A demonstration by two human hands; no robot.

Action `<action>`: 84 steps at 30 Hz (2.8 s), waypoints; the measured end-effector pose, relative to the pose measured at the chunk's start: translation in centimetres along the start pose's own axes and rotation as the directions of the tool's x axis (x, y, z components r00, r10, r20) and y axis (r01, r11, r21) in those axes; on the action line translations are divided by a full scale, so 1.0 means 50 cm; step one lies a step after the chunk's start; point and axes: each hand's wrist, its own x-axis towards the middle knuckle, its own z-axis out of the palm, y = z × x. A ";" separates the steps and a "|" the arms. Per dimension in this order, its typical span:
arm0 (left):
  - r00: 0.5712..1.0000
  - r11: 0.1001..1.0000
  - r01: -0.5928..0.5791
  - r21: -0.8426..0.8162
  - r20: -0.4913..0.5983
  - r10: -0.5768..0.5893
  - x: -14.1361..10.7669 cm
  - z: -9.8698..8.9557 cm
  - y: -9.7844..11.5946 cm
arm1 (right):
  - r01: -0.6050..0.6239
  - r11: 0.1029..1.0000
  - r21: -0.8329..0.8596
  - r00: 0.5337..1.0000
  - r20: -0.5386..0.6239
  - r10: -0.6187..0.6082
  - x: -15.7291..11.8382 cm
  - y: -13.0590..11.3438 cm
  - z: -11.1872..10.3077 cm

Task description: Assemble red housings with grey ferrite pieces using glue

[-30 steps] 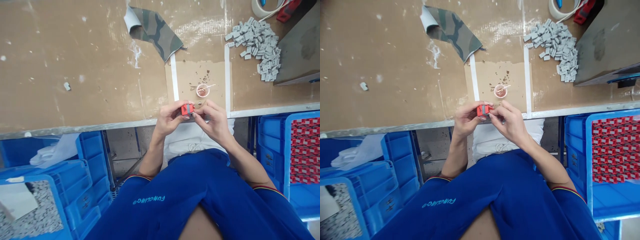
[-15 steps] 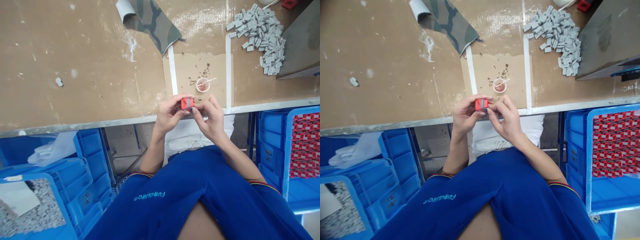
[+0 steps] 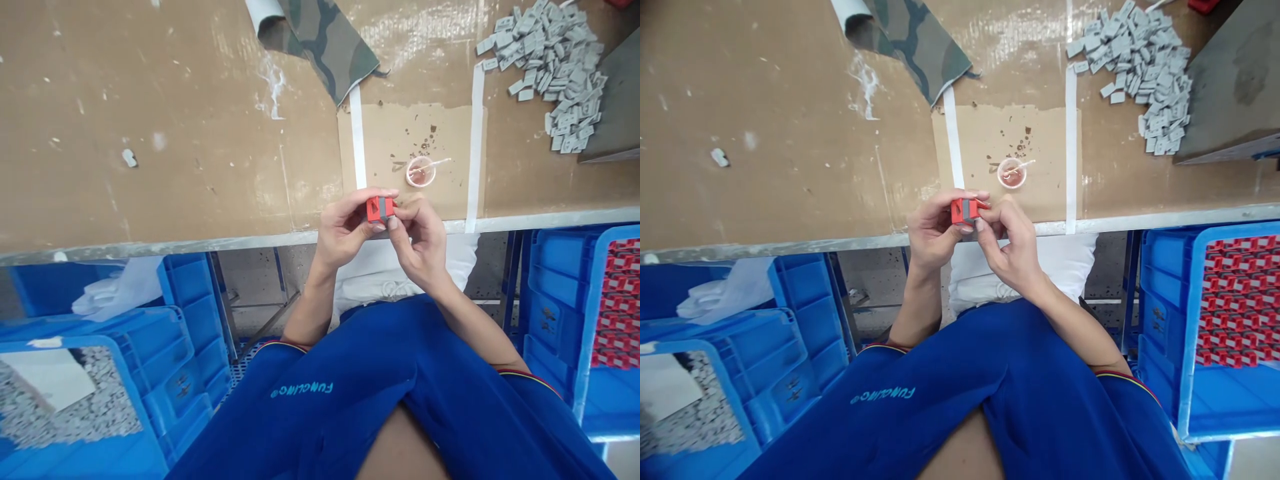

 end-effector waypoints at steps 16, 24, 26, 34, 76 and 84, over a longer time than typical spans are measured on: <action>0.996 0.996 -0.083 0.035 0.036 0.081 -0.001 -0.011 -0.016 | 0.024 0.996 0.086 1.000 0.005 -0.024 -0.009 0.003 -0.008; 0.978 0.978 -0.198 0.068 0.079 0.193 0.013 -0.019 -0.018 | 0.228 0.974 -0.011 0.974 -0.004 -0.228 -0.004 0.015 -0.026; 0.975 0.973 -0.217 0.074 0.074 0.212 0.015 -0.019 -0.018 | 0.276 0.960 -0.043 0.961 -0.001 -0.276 0.000 0.014 -0.032; 0.991 0.990 -0.136 -0.026 0.013 0.137 0.010 -0.019 -0.021 | 0.269 0.960 -0.081 0.963 0.026 -0.267 0.002 0.013 -0.030; 0.980 0.982 -0.183 0.039 -0.069 0.185 -0.041 0.043 0.097 | 0.462 0.860 -0.216 0.886 0.152 -0.438 -0.023 -0.090 -0.096; 0.946 0.942 -0.323 0.088 0.024 0.322 -0.044 0.051 0.140 | 0.309 0.940 0.146 0.950 -0.005 -0.312 -0.050 -0.092 -0.086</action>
